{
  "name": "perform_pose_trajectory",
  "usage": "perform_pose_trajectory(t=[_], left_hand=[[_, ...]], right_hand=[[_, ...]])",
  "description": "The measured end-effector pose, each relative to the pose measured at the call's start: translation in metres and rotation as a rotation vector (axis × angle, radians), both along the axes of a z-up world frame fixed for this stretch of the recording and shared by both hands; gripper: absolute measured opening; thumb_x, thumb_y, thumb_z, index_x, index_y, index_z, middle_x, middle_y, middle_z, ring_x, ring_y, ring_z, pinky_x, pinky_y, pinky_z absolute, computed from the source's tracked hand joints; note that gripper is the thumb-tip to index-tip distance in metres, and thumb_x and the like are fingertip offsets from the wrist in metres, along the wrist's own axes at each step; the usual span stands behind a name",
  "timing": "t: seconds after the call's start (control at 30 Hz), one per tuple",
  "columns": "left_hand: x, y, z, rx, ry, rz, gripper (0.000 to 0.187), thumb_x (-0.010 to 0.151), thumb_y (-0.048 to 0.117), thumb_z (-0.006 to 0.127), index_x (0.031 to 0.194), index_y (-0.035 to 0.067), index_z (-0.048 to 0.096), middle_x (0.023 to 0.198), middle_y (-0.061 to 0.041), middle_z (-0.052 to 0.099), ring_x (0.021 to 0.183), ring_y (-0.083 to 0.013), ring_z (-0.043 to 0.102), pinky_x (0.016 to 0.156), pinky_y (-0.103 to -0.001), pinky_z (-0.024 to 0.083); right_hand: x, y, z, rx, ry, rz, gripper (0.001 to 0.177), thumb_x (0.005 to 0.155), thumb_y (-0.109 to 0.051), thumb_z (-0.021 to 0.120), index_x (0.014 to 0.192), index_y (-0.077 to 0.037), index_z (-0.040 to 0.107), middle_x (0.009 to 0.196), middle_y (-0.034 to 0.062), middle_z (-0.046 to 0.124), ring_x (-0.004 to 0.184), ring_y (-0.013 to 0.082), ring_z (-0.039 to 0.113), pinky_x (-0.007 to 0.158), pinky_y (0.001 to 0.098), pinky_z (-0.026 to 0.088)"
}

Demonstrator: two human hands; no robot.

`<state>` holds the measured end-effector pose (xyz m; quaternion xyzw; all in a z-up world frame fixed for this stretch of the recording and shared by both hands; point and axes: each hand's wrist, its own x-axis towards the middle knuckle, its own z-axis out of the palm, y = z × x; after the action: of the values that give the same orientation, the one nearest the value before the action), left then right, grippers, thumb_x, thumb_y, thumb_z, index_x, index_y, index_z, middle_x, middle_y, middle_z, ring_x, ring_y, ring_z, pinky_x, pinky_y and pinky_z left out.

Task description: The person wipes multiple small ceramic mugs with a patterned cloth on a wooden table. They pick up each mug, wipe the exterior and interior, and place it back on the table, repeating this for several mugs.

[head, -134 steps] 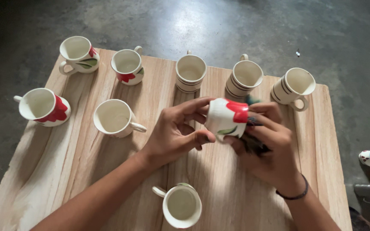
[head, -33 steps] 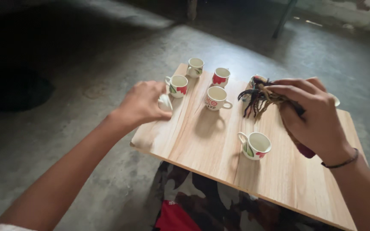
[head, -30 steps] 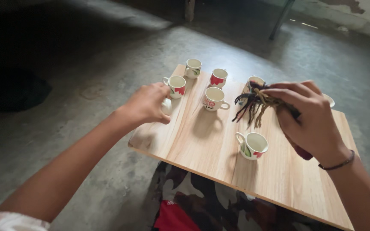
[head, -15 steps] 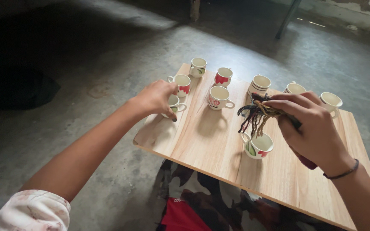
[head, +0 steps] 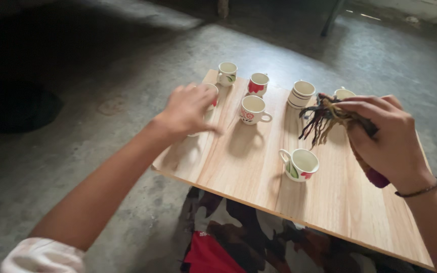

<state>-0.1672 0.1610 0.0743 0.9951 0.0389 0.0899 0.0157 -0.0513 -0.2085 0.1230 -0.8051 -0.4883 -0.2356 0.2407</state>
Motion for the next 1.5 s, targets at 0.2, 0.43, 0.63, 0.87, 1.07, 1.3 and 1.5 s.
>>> perform_pose_trajectory(t=[0.2,0.43,0.63,0.87,1.07,1.3,1.5], left_hand=[[0.1,-0.05,-0.019,-0.16,-0.05,-0.083,0.083,0.069,0.066,0.087,0.116,0.002,0.063,0.12,-0.015,0.064,0.116,-0.0314,0.06,0.098,-0.041,0.05],[0.127,-0.067,-0.034,-0.385,0.032,0.08,0.062,0.056,0.036,0.096,0.103,0.003,0.072,0.105,-0.018,0.074,0.095,-0.0284,0.072,0.083,-0.039,0.059],[0.148,-0.133,-0.024,-0.678,0.0,-0.111,0.061,0.056,0.034,0.094,0.103,0.003,0.073,0.102,-0.016,0.075,0.095,-0.0263,0.075,0.084,-0.036,0.06],[0.159,-0.169,-0.04,-0.613,0.019,-0.115,0.068,0.051,0.031,0.097,0.108,0.005,0.072,0.107,-0.016,0.073,0.101,-0.0294,0.072,0.086,-0.038,0.058],[0.168,-0.176,-0.044,-0.637,0.064,-0.071,0.085,0.052,0.042,0.097,0.121,0.005,0.064,0.118,-0.015,0.07,0.113,-0.0273,0.068,0.096,-0.037,0.055],[0.115,-0.159,-0.046,-0.716,-0.127,-0.195,0.1,0.074,0.071,0.08,0.141,0.003,0.054,0.137,-0.017,0.06,0.132,-0.0296,0.056,0.111,-0.043,0.047],[0.038,-0.15,-0.06,-0.766,-0.084,-0.317,0.108,0.058,0.064,0.087,0.141,0.004,0.051,0.129,-0.016,0.066,0.12,-0.0285,0.064,0.104,-0.043,0.05]], right_hand=[[0.007,-0.014,-0.01,0.037,0.026,-0.028,0.038,0.085,-0.002,0.066,0.122,-0.008,0.074,0.12,0.0098,0.073,0.112,0.0286,0.066,0.104,0.0394,0.053],[0.006,-0.043,-0.019,0.053,0.087,-0.093,0.036,0.084,-0.002,0.067,0.119,-0.007,0.075,0.118,0.0094,0.074,0.108,0.0293,0.065,0.101,0.0388,0.052],[0.006,-0.052,-0.023,0.057,0.097,-0.112,0.036,0.083,-0.001,0.066,0.118,-0.006,0.075,0.119,0.0094,0.074,0.11,0.03,0.066,0.103,0.0396,0.052],[-0.001,-0.062,-0.026,0.047,0.106,-0.097,0.037,0.082,0.001,0.064,0.117,-0.005,0.074,0.119,0.0103,0.074,0.115,0.0312,0.066,0.107,0.0408,0.051],[-0.001,-0.063,-0.03,0.056,0.134,-0.118,0.038,0.081,0.001,0.064,0.117,-0.005,0.075,0.118,0.011,0.074,0.114,0.0289,0.067,0.107,0.0393,0.051],[-0.005,-0.064,-0.034,0.106,0.143,-0.166,0.037,0.083,0.0,0.066,0.118,-0.005,0.075,0.117,0.0133,0.074,0.108,0.0283,0.068,0.1,0.0376,0.054],[-0.013,-0.053,-0.048,0.288,0.306,-0.196,0.03,0.094,-0.004,0.069,0.124,-0.004,0.068,0.116,0.0112,0.074,0.107,0.0231,0.073,0.09,0.0322,0.056]])
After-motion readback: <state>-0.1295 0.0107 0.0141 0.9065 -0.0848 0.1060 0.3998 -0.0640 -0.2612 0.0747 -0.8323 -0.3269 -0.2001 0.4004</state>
